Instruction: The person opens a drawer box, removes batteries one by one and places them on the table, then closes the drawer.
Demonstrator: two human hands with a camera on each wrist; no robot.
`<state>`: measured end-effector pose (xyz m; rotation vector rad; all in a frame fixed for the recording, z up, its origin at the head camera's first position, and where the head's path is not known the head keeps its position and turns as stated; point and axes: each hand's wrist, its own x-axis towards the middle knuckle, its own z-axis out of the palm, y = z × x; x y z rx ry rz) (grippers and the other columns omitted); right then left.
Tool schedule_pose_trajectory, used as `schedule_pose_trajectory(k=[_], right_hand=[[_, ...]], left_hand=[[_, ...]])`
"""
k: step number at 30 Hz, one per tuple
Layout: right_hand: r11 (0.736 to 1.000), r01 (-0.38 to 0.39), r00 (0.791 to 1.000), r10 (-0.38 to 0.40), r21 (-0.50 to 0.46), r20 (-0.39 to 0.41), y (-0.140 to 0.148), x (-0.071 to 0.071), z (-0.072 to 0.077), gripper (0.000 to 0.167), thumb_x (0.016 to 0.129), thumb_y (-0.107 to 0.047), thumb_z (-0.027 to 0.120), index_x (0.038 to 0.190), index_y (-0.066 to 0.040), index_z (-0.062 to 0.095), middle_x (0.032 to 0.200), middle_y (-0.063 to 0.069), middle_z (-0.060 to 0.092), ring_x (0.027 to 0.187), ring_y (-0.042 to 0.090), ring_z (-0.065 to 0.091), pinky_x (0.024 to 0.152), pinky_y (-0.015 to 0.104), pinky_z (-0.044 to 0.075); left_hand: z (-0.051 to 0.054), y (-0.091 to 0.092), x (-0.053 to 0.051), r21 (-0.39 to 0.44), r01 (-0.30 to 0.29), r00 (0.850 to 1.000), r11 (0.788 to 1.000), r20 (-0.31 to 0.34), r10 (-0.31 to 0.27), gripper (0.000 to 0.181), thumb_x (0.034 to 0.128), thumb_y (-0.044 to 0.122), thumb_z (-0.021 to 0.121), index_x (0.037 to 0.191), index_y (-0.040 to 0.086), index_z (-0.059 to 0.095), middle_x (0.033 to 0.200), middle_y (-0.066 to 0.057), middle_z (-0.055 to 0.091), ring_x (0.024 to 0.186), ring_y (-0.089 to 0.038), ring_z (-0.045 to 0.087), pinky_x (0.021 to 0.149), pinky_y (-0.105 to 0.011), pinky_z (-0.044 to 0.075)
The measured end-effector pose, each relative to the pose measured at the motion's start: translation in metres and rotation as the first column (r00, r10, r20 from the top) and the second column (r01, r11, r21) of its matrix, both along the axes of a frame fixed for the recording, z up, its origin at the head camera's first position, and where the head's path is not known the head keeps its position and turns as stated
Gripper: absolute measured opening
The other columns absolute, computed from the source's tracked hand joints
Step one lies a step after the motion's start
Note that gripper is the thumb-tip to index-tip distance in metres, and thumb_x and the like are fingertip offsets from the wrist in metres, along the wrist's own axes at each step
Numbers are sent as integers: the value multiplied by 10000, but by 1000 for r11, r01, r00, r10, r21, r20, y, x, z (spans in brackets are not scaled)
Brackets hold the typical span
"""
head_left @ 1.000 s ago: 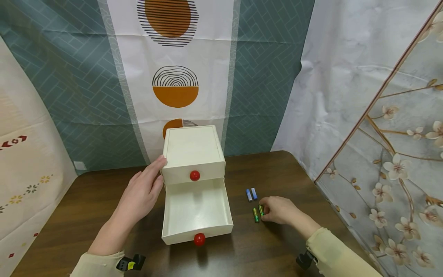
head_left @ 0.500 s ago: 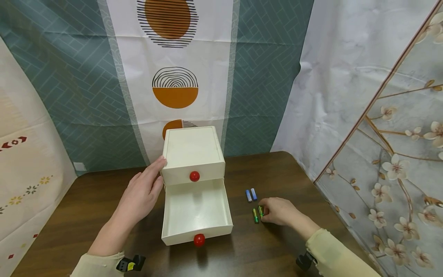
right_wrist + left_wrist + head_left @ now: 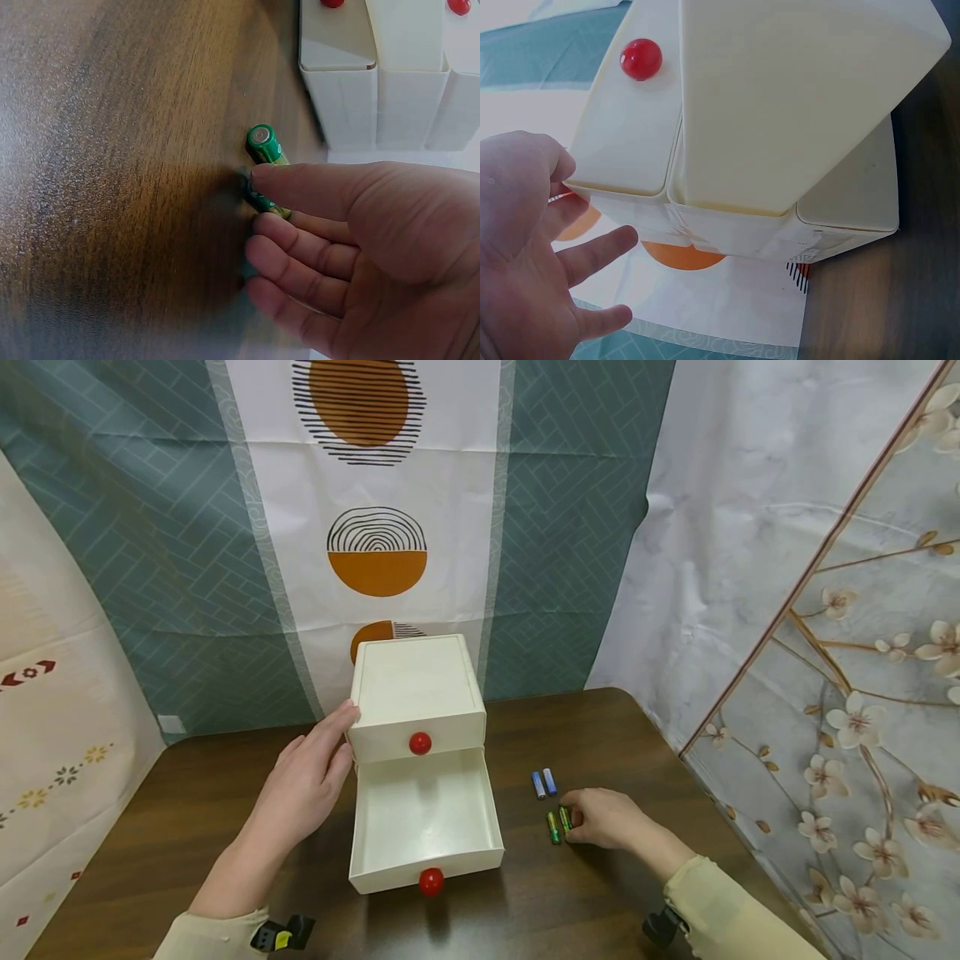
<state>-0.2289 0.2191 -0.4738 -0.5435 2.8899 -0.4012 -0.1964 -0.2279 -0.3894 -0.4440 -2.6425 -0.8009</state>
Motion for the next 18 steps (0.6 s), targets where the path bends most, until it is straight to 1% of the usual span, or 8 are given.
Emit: schedule_pose_trajectory(k=[10,13,18], right_hand=[[1000,12,1000,-12,-9,13,0,3,6,541,845,-245,973,1311,-68,761,847,-131,674,796,92,622,808,441,584],[1000,18,1000,-18,-15,-4,0,4,9,523,843,-261,977,1291,-84,772,869,-115,685,811,102,629,800,449,583],[1000,7,999,-8,-19,-52,-2,6,16,484,861,-280,967,1264,-97,772,887,-88,666,800,100,603,735,425,557]], left_hand=[[-1,0,0,7,-2,1000,1000,6,2,523,1168,143,498,1687,91,455,1782,-76,357,1557,-446,445,1243,-765,242],[-1,0,0,4,-2,1000,1000,1,2,521,1168,143,500,1684,88,458,1779,-81,361,1555,-448,447,1241,-763,247],[-1,0,0,1,-1,1000,1000,-1,1,520,1169,145,500,1683,85,457,1778,-89,363,1551,-455,449,1237,-773,245]])
